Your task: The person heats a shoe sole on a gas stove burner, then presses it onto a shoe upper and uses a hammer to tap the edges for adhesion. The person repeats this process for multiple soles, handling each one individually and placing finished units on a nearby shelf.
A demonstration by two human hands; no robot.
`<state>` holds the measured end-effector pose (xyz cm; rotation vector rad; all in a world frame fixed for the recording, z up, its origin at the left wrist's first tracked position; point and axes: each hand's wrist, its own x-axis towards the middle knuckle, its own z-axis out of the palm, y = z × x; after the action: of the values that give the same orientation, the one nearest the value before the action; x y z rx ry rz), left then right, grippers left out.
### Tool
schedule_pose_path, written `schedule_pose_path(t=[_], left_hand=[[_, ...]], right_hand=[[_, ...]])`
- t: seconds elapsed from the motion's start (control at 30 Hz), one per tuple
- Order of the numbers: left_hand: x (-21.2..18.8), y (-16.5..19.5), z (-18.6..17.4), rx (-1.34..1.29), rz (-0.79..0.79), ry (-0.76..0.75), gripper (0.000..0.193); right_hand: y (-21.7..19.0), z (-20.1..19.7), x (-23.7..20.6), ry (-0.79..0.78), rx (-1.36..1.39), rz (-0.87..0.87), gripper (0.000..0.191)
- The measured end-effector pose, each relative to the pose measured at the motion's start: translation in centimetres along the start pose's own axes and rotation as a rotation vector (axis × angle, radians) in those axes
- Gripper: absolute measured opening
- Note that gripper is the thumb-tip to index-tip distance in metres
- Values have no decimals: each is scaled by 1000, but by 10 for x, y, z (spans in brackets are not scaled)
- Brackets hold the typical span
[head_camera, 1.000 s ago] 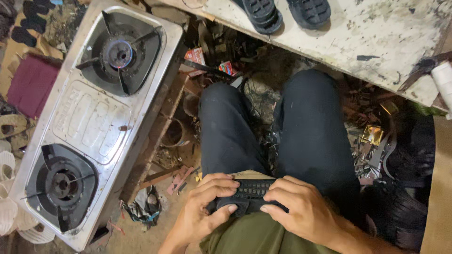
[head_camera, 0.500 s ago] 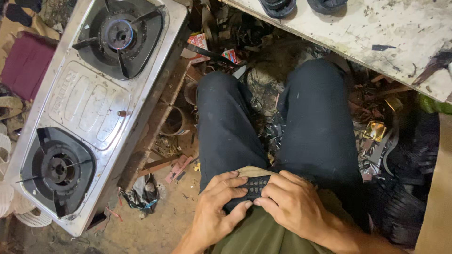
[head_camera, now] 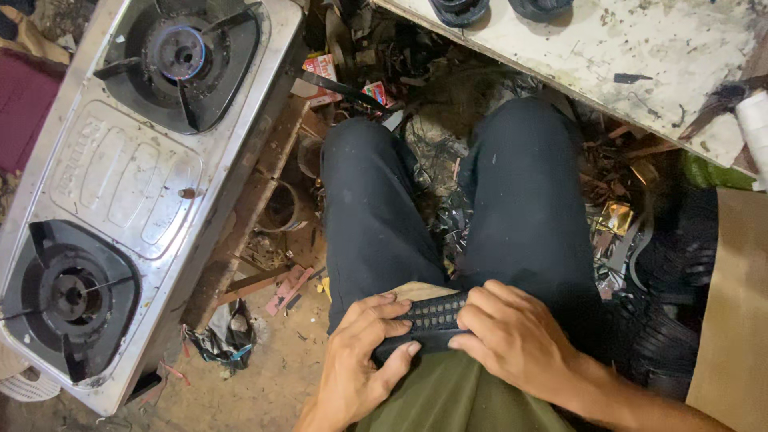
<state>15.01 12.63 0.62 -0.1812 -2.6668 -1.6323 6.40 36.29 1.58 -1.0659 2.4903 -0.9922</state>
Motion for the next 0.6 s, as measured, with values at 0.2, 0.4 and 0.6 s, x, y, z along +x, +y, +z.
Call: schedule_pose_path(t=[0.2,0.4,0.6], left_hand=[[-5,-6,-1,52,59,-39,28],[-4,5,-13,-37,-20,-169,29],[26,21,-42,320,-258,-682,70]], right_hand=[[8,10,3,23,135,38,27],[19,5,-2,138,131,43,37],[40,3,-21,129,98,-22,47]])
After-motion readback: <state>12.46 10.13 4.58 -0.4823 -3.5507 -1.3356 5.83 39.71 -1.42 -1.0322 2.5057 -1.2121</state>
